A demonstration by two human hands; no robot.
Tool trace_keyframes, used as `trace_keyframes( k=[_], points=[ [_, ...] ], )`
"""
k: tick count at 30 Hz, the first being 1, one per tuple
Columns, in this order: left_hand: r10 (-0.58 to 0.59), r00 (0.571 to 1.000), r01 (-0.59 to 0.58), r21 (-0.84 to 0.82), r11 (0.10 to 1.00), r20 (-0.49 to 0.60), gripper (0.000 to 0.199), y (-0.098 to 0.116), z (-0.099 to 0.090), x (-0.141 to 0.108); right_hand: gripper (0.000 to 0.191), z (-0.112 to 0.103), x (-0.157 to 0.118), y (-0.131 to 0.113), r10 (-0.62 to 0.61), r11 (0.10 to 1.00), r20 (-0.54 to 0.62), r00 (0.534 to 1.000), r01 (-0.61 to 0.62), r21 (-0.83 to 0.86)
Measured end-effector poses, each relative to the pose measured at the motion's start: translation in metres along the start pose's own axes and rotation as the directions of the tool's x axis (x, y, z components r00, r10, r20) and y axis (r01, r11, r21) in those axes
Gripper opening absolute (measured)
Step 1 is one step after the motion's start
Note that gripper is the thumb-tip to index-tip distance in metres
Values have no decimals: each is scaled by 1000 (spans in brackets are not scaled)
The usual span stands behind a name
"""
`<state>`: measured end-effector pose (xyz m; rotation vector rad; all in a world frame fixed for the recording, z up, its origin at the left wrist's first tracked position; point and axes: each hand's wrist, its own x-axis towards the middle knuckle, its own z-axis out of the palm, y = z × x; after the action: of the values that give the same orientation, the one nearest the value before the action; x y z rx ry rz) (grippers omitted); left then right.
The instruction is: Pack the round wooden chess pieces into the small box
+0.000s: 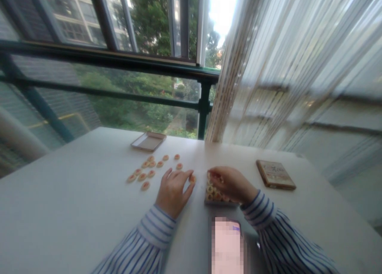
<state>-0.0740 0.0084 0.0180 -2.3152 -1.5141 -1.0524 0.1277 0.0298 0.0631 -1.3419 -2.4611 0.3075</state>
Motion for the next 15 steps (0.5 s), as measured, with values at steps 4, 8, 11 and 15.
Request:
trace_keyframes(
  k=[4, 8, 11, 15],
  points=[
    [50, 999, -51, -24, 998, -4, 26, 12, 2, 5, 28, -2, -6, 4, -10, 1000, -29, 1000, 10, 20],
    [68, 998, -67, -42, 997, 17, 26, 22, 5, 11, 25, -3, -11, 7, -9, 1000, -59, 998, 11, 27],
    [73, 997, -70, -57, 996, 40, 27, 28, 8, 15, 23, -3, -13, 10, 6, 999, -76, 997, -3, 34],
    [74, 995, -69, -79, 994, 64, 27, 33, 14, 19, 23, -2, -14, 14, 37, 996, -77, 996, -30, 87]
  ],
)
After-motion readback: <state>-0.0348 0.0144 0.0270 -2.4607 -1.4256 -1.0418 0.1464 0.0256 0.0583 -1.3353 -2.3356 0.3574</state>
